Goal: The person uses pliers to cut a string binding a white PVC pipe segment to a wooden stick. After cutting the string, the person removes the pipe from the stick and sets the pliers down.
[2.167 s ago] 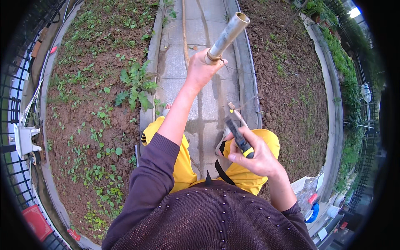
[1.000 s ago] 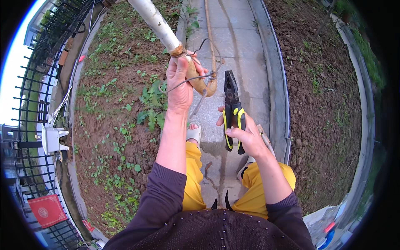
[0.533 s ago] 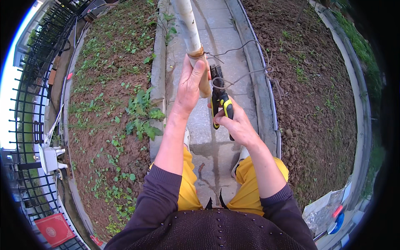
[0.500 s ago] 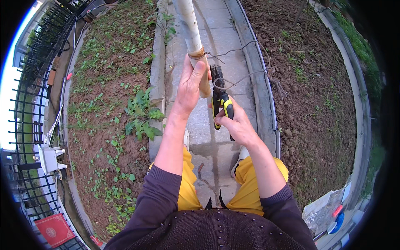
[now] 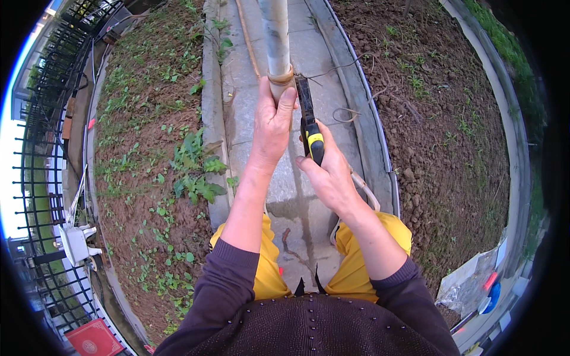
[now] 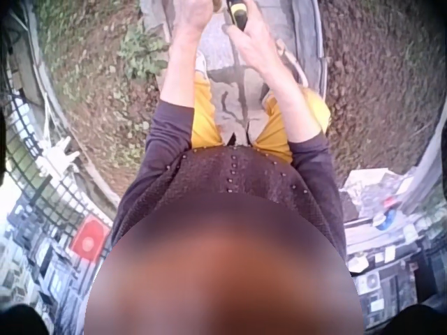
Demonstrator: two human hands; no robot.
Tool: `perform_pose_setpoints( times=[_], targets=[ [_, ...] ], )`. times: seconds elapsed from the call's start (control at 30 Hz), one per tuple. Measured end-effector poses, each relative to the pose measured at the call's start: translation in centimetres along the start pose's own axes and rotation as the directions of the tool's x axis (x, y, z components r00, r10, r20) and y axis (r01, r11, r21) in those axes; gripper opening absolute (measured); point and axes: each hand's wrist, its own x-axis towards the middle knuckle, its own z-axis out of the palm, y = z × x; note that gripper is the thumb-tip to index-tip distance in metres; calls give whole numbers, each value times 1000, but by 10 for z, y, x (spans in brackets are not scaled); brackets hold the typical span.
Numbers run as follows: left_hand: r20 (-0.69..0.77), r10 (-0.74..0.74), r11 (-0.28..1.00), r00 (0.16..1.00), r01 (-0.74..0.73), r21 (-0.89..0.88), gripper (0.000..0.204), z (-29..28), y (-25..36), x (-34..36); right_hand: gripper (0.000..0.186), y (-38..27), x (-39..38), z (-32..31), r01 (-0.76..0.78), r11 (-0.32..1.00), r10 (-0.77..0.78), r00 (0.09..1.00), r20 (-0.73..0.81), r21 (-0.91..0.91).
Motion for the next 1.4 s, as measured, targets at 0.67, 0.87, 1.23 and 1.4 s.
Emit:
perform_pose_setpoints(
  times=[0.67,0.87,1.23,1.4],
  targets=[
    [29,-39,997,999,37,66,59,-34,-1,5,55,8,-3,-26,-87,995,94,979,183,-51],
    [190,-183,982,964,172,75,82,-61,3,2,31,-1,-5,-41,-390,837,129,823,553,385],
    [232,-290,957,928,287,49,85,-90,11,-3,56,1,1,-35,-443,856,123,675,728,266],
    [237,-315,949,919,310,58,89,-103,8,-5,40,-16,4,-34,-389,895,90,637,766,219]
  ],
)
